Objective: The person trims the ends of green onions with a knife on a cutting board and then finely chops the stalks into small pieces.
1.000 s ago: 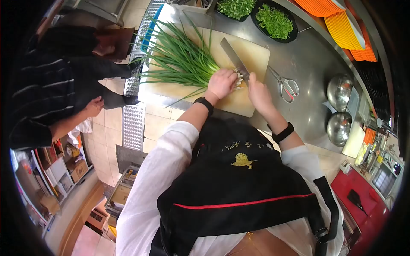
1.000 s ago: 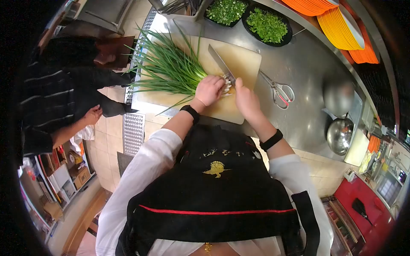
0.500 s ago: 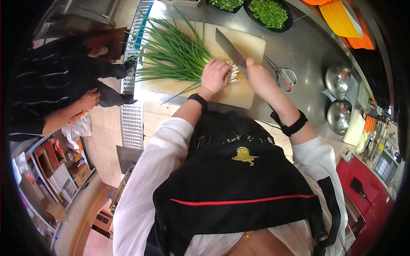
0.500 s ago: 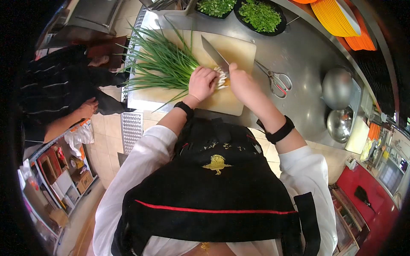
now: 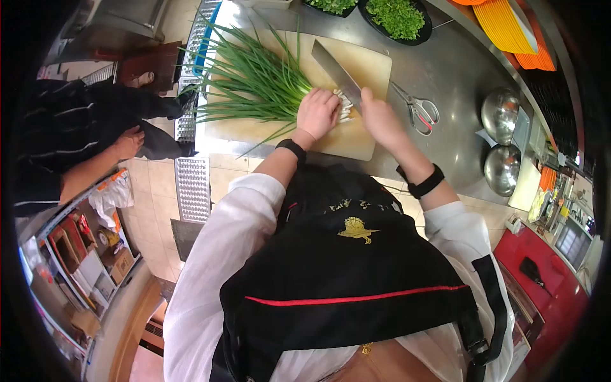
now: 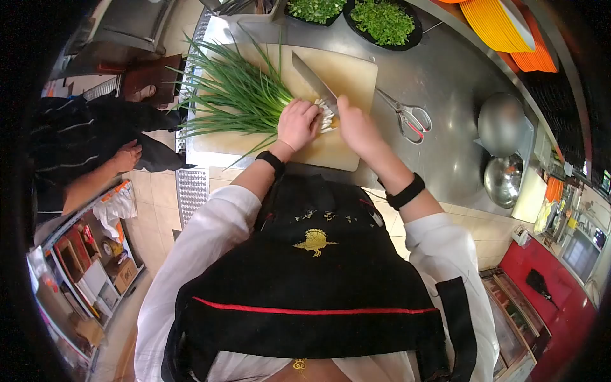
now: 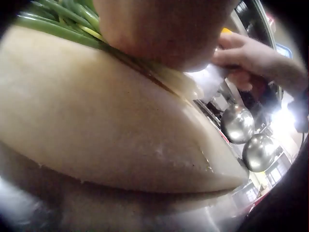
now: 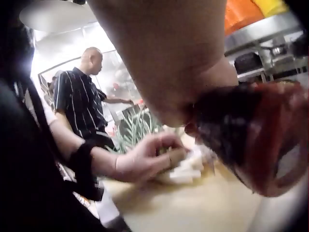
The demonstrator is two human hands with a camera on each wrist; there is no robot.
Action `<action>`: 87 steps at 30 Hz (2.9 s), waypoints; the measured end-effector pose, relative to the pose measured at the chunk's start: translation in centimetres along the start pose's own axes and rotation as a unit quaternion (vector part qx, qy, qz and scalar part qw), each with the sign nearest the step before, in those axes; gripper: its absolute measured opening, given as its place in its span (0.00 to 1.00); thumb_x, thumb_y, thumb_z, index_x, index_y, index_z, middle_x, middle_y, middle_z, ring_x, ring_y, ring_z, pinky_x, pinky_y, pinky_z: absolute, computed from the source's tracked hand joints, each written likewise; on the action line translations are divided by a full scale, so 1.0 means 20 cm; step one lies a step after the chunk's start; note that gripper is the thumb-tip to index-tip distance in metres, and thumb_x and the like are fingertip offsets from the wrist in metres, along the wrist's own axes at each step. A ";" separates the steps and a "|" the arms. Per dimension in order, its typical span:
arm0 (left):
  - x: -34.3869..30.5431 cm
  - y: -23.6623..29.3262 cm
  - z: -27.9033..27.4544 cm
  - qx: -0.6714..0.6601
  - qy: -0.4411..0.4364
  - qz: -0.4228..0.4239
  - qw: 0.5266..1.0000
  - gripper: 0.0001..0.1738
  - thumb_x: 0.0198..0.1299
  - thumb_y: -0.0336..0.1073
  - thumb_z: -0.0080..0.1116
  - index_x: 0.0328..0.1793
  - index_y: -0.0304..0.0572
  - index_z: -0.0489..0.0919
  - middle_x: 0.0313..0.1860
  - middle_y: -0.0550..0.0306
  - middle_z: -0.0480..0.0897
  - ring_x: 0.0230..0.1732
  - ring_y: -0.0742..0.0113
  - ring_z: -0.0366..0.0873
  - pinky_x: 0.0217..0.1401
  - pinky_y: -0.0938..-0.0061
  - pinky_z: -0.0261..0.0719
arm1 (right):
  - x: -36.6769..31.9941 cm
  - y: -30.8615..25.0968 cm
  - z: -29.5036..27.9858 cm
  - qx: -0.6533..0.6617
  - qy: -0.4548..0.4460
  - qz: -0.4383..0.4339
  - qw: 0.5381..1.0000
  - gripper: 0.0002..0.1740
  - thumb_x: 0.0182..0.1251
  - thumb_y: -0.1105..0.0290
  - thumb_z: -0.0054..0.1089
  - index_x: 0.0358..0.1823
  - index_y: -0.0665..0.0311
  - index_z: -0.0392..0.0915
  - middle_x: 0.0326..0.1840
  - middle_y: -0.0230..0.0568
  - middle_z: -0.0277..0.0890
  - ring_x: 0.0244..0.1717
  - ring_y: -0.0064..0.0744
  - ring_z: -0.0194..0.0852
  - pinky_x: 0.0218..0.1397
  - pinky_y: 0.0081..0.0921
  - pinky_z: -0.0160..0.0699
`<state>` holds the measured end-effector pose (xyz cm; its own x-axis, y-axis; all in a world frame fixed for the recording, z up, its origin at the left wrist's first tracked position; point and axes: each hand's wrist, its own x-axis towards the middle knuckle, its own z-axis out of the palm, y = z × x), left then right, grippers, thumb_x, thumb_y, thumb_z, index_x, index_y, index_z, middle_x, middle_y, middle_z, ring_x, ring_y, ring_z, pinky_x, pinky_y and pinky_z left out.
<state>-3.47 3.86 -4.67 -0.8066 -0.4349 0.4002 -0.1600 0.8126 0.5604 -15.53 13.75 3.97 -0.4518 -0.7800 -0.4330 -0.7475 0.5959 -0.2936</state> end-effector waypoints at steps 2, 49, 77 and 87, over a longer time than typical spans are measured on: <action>-0.01 0.00 0.00 -0.004 -0.005 -0.003 1.000 0.05 0.46 0.33 0.58 0.29 0.43 0.74 0.29 0.55 0.74 0.38 0.57 0.74 0.52 0.66 0.69 | -0.02 -0.03 -0.10 -0.003 0.003 -0.043 0.999 0.08 0.62 0.75 0.35 0.42 0.68 0.59 0.31 0.63 0.74 0.36 0.60 0.76 0.37 0.49 0.73; -0.04 -0.03 -0.02 0.002 -0.027 -0.004 1.000 0.05 0.48 0.34 0.57 0.33 0.48 0.75 0.35 0.62 0.77 0.42 0.64 0.74 0.62 0.64 0.65 | -0.48 -0.06 -0.07 0.016 0.028 0.013 0.999 0.11 0.62 0.71 0.43 0.46 0.62 0.63 0.33 0.53 0.75 0.30 0.59 0.74 0.32 0.51 0.71; -0.03 -0.04 -0.02 0.019 -0.026 0.008 0.999 0.07 0.46 0.35 0.58 0.31 0.46 0.73 0.28 0.57 0.72 0.36 0.58 0.72 0.57 0.64 0.67 | -0.38 -0.06 -0.09 0.039 -0.038 0.024 0.998 0.08 0.62 0.71 0.42 0.41 0.65 0.60 0.26 0.56 0.74 0.31 0.60 0.74 0.33 0.51 0.69; -0.05 -0.04 -0.09 0.123 -0.053 0.099 0.986 0.07 0.48 0.34 0.54 0.36 0.48 0.76 0.39 0.59 0.77 0.48 0.63 0.74 0.66 0.64 0.62 | -0.22 0.03 0.23 0.038 0.061 -0.003 0.997 0.09 0.61 0.70 0.44 0.42 0.62 0.61 0.30 0.54 0.75 0.30 0.58 0.74 0.32 0.49 0.72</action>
<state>-1.51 2.96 -4.17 -0.8892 -0.2259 0.3980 -0.1165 0.9527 0.2805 -11.81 18.40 1.74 -0.5078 -0.7978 -0.3250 -0.7129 0.6009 -0.3613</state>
